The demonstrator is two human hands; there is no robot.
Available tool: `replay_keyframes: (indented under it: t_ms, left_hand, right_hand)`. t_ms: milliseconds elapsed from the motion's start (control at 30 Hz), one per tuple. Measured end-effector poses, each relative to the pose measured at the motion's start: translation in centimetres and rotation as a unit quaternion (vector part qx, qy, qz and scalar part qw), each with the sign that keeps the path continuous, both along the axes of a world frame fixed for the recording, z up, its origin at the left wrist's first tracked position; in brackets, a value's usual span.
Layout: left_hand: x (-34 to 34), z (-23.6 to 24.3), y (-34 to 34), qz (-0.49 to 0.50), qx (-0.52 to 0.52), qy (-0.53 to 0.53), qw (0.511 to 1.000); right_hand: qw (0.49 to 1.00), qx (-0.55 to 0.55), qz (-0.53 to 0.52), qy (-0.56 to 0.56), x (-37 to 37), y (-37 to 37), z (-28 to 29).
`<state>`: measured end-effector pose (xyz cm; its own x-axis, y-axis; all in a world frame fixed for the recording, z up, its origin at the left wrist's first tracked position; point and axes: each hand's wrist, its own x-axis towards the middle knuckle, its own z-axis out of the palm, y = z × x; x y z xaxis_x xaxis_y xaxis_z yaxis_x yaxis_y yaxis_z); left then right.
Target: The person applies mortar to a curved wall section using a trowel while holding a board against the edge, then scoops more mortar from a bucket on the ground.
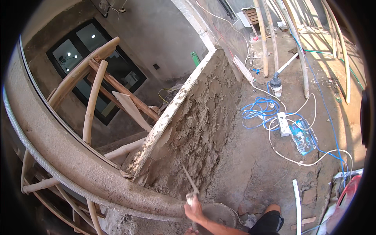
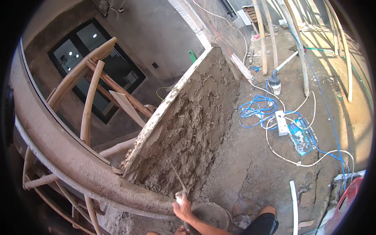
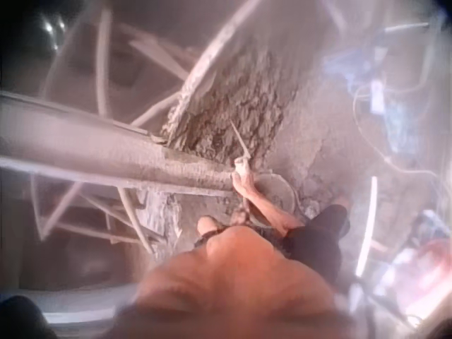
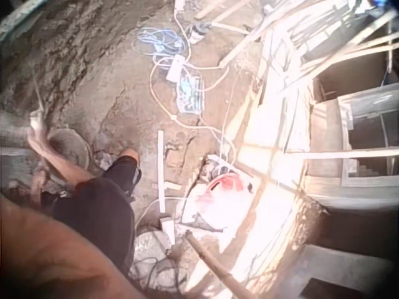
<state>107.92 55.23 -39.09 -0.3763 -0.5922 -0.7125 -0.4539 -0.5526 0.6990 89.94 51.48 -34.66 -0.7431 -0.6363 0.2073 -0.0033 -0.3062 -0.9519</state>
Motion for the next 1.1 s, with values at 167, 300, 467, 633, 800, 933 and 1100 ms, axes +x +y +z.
replay_keyframes:
  t_ms: [167,300,467,633,800,933,1100]
  left_hand:
    - [-1.5,-2.1,-0.6,-0.013,0.051,0.073,0.996]
    - [-3.1,-3.3,-1.0,-0.058,-0.034,0.053,0.996]
    - [-5.3,-6.4,-0.5,-0.083,-0.146,0.004,0.986]
    - [-4.9,-8.8,0.6,-0.127,-0.283,-0.017,0.951]
    - [-4.4,-6.7,2.0,-0.168,-0.287,-0.021,0.943]
    - [-3.9,-7.3,1.5,-0.148,-0.199,0.026,0.968]
    - [-1.5,-9.4,0.9,-0.180,-0.214,0.021,0.960]
  right_hand:
    - [0.971,0.215,0.094,-0.049,-0.3,16.1,-6.3]
    - [0.953,0.299,-0.011,0.040,-9.9,22.8,-7.2]
    - [0.809,0.517,0.075,0.272,-14.6,29.2,-2.6]
    - [0.670,0.559,0.155,0.463,-9.3,26.5,-6.3]
    - [0.609,0.610,0.178,0.476,-8.2,21.0,-12.1]
    - [0.473,0.522,0.459,0.541,-6.4,19.3,-18.2]
    - [0.733,0.454,0.406,0.302,-1.6,20.2,-18.0]
